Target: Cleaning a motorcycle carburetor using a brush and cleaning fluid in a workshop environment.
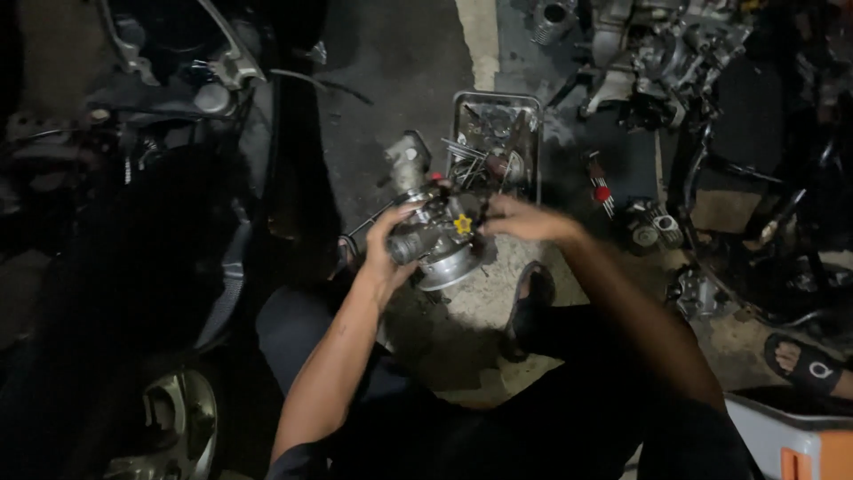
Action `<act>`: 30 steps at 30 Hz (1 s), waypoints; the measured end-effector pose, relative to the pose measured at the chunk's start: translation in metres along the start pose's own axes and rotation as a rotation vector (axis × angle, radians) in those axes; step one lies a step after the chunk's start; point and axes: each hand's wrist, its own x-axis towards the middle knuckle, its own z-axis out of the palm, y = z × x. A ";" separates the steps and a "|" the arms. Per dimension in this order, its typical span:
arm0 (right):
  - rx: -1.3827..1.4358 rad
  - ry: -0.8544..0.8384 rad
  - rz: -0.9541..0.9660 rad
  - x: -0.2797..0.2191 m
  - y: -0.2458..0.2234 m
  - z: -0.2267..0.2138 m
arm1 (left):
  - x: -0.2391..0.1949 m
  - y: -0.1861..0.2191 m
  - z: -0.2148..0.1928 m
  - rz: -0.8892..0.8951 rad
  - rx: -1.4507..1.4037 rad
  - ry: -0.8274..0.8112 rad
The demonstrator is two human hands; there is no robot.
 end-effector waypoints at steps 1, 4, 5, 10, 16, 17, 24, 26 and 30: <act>0.007 -0.054 0.107 0.002 0.011 0.007 | -0.001 0.000 0.002 -0.019 0.000 -0.030; -0.196 -0.052 0.317 0.011 0.032 0.016 | -0.023 0.001 0.049 0.087 -0.013 0.131; -0.200 -0.055 0.314 0.013 0.039 0.014 | -0.033 0.007 0.066 0.093 -0.015 0.130; -0.297 0.179 0.012 0.008 0.037 -0.014 | -0.023 -0.001 0.039 0.198 0.265 0.031; 0.239 0.719 -0.301 -0.030 -0.014 -0.024 | -0.026 0.010 0.070 0.191 -0.090 0.208; 0.237 0.716 -0.302 -0.031 -0.014 -0.023 | -0.020 0.010 0.058 0.194 -0.093 0.209; 0.268 0.734 -0.434 -0.034 -0.041 0.024 | -0.012 0.008 0.043 0.290 0.029 0.191; 0.085 0.685 -0.687 -0.036 -0.039 0.039 | -0.014 0.008 0.048 0.318 0.078 0.230; 0.036 0.772 -0.126 -0.030 -0.030 0.054 | -0.013 0.008 0.051 0.349 0.154 0.315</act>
